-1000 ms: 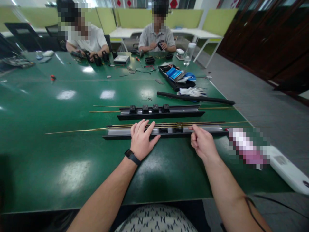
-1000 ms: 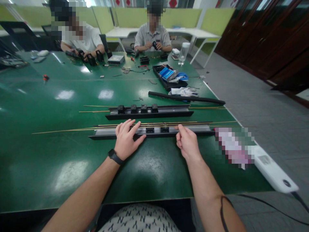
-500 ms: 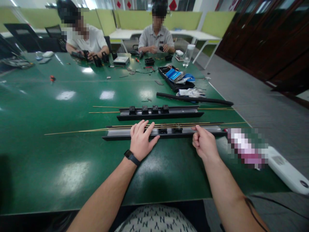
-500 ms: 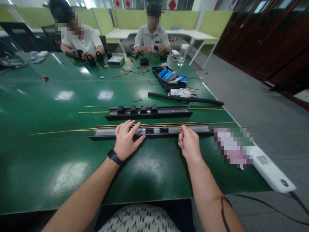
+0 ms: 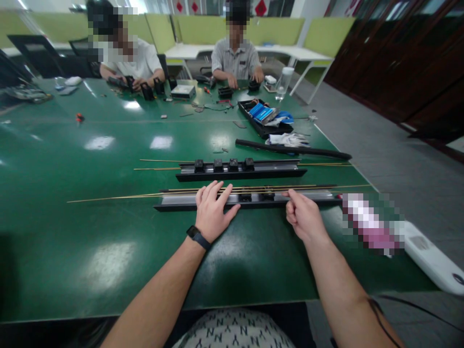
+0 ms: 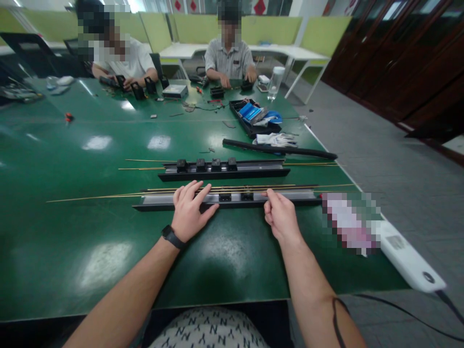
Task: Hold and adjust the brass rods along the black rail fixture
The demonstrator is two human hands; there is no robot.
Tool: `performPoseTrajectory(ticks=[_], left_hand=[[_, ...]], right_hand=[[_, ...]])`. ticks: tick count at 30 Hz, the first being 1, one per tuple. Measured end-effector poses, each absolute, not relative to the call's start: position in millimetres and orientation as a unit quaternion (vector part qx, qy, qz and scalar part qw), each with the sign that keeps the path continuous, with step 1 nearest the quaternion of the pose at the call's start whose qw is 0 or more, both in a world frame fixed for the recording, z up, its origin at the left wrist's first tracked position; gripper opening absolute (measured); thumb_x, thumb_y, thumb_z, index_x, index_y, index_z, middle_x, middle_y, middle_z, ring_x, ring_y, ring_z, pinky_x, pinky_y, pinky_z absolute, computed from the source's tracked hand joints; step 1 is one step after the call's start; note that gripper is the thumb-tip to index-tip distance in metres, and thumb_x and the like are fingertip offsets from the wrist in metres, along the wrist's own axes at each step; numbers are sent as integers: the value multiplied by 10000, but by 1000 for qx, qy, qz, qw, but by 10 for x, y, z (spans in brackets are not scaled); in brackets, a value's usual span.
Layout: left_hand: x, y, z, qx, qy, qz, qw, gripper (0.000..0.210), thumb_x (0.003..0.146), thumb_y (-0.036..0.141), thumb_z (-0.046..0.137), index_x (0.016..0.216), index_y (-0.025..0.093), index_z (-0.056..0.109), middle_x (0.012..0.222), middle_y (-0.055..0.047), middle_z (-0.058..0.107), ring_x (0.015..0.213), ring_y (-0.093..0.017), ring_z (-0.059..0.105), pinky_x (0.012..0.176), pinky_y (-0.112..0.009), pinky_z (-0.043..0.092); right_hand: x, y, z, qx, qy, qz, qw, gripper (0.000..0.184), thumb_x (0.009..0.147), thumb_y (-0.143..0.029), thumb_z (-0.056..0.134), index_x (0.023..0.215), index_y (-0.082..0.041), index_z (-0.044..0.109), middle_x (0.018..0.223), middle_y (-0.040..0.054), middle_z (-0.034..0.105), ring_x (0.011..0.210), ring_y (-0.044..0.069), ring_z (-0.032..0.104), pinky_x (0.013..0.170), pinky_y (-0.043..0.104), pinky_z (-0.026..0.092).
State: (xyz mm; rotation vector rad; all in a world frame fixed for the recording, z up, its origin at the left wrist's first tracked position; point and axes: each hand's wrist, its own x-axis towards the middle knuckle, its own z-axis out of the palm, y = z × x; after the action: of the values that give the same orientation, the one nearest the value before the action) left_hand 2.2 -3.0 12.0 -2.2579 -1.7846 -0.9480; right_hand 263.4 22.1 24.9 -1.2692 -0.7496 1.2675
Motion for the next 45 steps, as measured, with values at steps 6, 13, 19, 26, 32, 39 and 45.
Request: performPoseTrajectory(ticks=[6, 13, 19, 26, 32, 39, 45], left_hand=[[20, -34, 123, -744, -588, -312, 57, 520, 925, 497, 654, 1393, 276, 606, 1451, -115, 595, 1419, -312, 472, 1197, -514, 272], [17, -31, 125, -744, -585, -316, 58, 516, 924, 491, 658, 1389, 275, 609, 1442, -115, 601, 1413, -312, 478, 1193, -512, 281], [14, -35, 122, -746, -585, -313, 56, 514, 929, 490, 650, 1392, 271, 606, 1445, -115, 597, 1416, -309, 473, 1196, -510, 278], [20, -31, 121, -744, -587, -315, 51, 525, 919, 486, 663, 1397, 279, 603, 1448, -117, 596, 1418, -320, 471, 1191, -519, 286], [15, -30, 115, -745, -584, -319, 49, 522, 922, 493, 656, 1395, 276, 606, 1446, -117, 597, 1415, -315, 472, 1195, -515, 284], [16, -31, 119, -746, -583, -318, 52, 518, 925, 490, 654, 1392, 272, 605, 1441, -116, 598, 1415, -313, 473, 1197, -507, 280], [15, -32, 122, -746, -584, -314, 56, 514, 929, 487, 653, 1393, 271, 604, 1441, -115, 596, 1415, -307, 472, 1195, -503, 279]], right_hand=[[2644, 224, 251, -538, -315, 543, 562, 345, 791, -471, 811, 878, -167, 675, 442, -71, 480, 284, 46, 306, 283, 157, 190], [2638, 218, 268, -540, -312, 540, 565, 323, 795, -458, 807, 863, -176, 666, 443, -72, 474, 286, 50, 309, 282, 160, 192], [2649, 224, 257, -545, -306, 534, 570, 329, 791, -458, 806, 871, -166, 678, 451, -69, 481, 290, 47, 308, 284, 160, 196], [2655, 227, 248, -542, -305, 531, 576, 330, 785, -459, 805, 864, -169, 668, 444, -73, 476, 287, 46, 303, 283, 163, 190], [2653, 232, 249, -543, -303, 529, 577, 314, 789, -448, 805, 846, -172, 665, 441, -66, 481, 289, 50, 307, 282, 164, 194], [2657, 237, 246, -544, -304, 529, 577, 324, 781, -451, 811, 863, -167, 678, 437, -70, 478, 289, 48, 306, 277, 159, 202], [2649, 233, 258, -546, -300, 526, 579, 307, 787, -432, 803, 859, -157, 687, 438, -67, 480, 290, 48, 311, 279, 161, 197]])
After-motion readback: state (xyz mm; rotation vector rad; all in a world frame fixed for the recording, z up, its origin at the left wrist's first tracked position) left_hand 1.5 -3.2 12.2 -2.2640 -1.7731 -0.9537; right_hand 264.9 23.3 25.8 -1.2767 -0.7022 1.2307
